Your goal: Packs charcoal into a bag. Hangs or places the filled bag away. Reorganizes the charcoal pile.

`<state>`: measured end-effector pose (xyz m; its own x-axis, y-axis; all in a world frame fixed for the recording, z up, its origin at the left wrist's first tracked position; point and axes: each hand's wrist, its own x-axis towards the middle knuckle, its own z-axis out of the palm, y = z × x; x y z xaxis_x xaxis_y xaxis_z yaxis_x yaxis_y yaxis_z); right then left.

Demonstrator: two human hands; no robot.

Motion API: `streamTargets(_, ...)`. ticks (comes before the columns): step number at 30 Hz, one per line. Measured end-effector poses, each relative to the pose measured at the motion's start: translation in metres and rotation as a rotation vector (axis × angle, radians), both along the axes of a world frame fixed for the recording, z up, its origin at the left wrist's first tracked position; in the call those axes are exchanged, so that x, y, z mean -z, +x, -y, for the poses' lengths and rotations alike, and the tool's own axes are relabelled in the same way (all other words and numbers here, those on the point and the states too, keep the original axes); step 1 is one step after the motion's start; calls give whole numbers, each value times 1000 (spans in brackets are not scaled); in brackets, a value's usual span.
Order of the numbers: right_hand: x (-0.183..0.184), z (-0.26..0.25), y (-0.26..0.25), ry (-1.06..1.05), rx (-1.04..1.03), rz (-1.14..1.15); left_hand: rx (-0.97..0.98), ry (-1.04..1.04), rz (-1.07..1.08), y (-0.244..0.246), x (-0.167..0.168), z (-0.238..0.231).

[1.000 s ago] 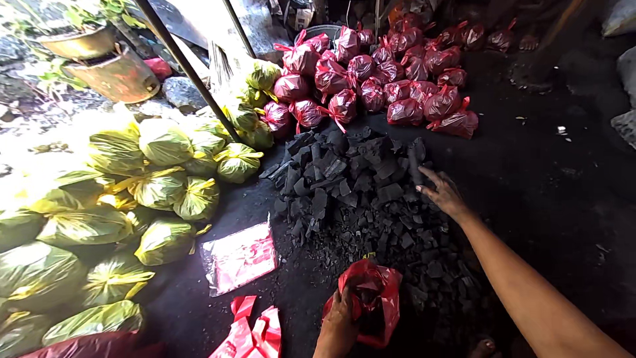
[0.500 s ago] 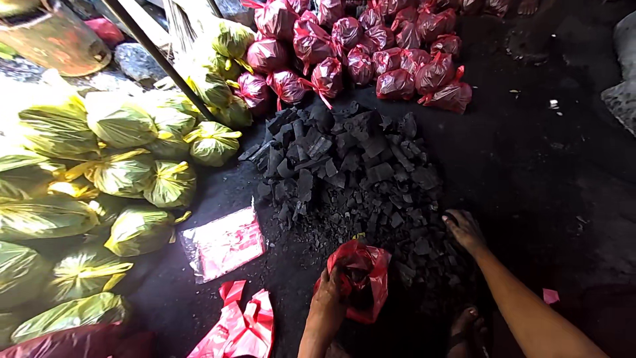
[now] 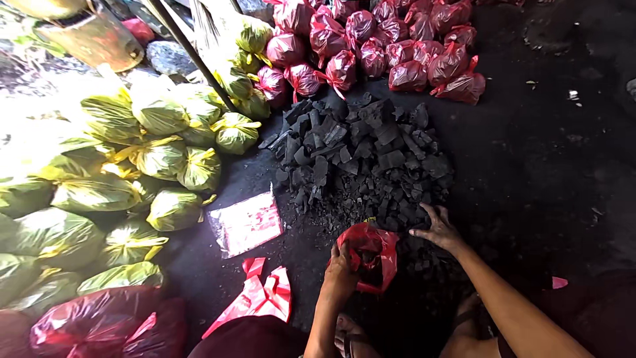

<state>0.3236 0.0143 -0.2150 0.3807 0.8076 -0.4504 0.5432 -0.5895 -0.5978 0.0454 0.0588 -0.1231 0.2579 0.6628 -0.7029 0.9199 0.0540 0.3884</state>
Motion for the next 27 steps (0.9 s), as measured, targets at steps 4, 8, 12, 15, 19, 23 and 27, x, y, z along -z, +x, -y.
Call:
streamTargets(4,8,4,18,85,4,-121,14,-4,3,0,0,-1)
streamTargets(8,-6,19,10,41,-128,-64,13,-14,10,1,-2,-1)
streamTargets(12,-18,18,-11,-183,-331,159,23,-9,5,1,-3,-1)
streamTargets(15,-24,12,-9,-259,-416,175,30,-5,9,1,-4,-1)
streamTargets(19,-26,8,4,-289,-534,170,19,22,60,-2,-2,0)
streamTargets(23,-14,15,12,-45,-398,70,9,25,70,-3,-5,1)
streamTargets(27,-26,17,2,192,38,-385,4,23,63,-4,-7,1)
